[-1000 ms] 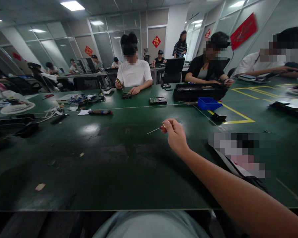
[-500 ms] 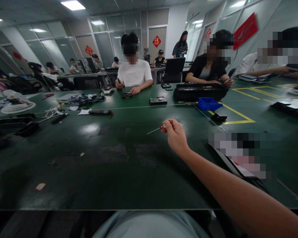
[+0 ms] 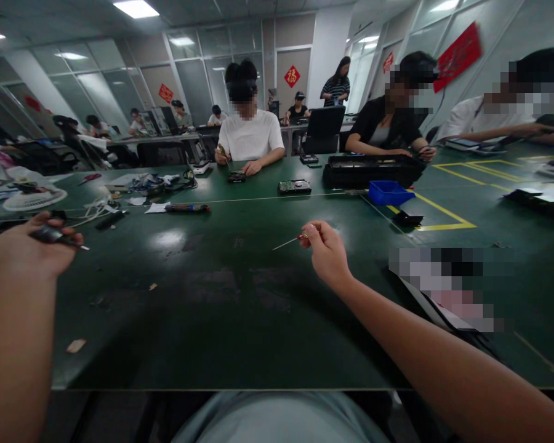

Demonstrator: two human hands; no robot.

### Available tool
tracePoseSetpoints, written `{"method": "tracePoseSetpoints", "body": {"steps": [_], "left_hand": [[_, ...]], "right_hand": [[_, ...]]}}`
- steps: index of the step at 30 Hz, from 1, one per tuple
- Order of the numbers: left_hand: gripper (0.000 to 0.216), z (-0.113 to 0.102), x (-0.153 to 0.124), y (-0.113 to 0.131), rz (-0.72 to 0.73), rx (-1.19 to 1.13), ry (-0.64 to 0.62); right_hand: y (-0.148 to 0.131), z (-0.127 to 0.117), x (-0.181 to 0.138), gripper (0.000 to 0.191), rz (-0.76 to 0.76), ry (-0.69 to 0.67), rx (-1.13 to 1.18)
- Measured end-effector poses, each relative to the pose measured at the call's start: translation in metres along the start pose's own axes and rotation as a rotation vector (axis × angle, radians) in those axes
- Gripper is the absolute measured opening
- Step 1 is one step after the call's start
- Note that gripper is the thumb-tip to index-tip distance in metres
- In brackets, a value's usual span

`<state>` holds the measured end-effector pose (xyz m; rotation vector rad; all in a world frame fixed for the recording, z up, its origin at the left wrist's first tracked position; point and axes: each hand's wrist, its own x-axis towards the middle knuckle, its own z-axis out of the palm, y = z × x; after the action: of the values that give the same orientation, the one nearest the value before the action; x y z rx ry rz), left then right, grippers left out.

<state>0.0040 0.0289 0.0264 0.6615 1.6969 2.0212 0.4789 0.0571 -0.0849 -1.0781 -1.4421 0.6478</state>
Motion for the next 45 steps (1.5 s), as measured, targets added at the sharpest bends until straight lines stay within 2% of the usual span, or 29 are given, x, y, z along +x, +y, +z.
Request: {"method": "tracePoseSetpoints", "body": {"steps": [2,4,9,11,13,16,18,21,23,26,30,32,35,37,41,45], "left_hand": [[0.013,0.028,-0.013,-0.003,-0.07,-0.13,-0.096],[0.021,0.055,-0.032,-0.004,-0.076,-0.186,-0.254],[0.032,0.112,-0.096,-0.015,-0.146,-0.258,-0.621],[0.032,0.13,-0.125,-0.023,-0.202,-0.226,-0.724],[0.034,0.144,-0.155,-0.033,-0.181,-0.128,-0.852],[0.036,0.156,-0.196,-0.049,-0.116,0.05,-1.081],[0.045,0.159,-0.217,-0.061,-0.01,0.204,-1.172],[0.056,0.16,-0.238,-0.081,0.188,0.444,-1.169],[0.05,0.159,-0.242,-0.095,0.281,0.537,-1.116],[0.032,0.159,-0.235,-0.111,0.407,0.596,-1.085],[0.029,0.159,-0.217,-0.122,0.551,0.57,-1.103],[0.033,0.16,-0.211,-0.126,0.568,0.559,-1.104],[0.045,0.161,-0.204,-0.131,0.513,0.557,-1.082],[0.045,0.161,-0.202,-0.134,0.501,0.568,-1.061],[0.037,0.16,-0.2,-0.136,0.569,0.558,-1.073],[0.044,0.16,-0.202,-0.136,0.538,0.551,-1.093]], "right_hand": [[-0.001,0.0,0.0,0.024,0.0,0.003,-0.001],[-0.003,-0.001,0.0,0.024,0.0,0.006,-0.004],[-0.005,-0.001,-0.001,0.022,0.011,0.02,0.01],[-0.005,0.0,-0.001,0.021,0.017,0.03,0.035],[-0.004,0.001,-0.001,0.021,0.025,0.038,0.051],[-0.001,0.002,0.0,0.022,0.037,0.029,0.05],[0.001,0.003,0.0,0.022,0.044,0.016,0.045],[0.004,0.004,0.0,0.022,0.045,0.005,0.028],[0.004,0.003,0.001,0.023,0.031,-0.002,-0.002],[-0.001,0.0,0.001,0.024,0.011,-0.017,-0.109],[-0.01,-0.003,0.0,0.031,0.012,-0.041,-0.258],[-0.012,-0.003,-0.001,0.031,0.003,-0.044,-0.259],[-0.014,-0.002,-0.003,0.028,-0.018,-0.05,-0.199],[-0.014,-0.001,-0.005,0.025,-0.04,-0.051,-0.155],[-0.015,-0.001,-0.007,0.021,-0.085,-0.011,-0.062],[-0.016,-0.002,-0.007,0.019,-0.091,0.031,0.032]]}}
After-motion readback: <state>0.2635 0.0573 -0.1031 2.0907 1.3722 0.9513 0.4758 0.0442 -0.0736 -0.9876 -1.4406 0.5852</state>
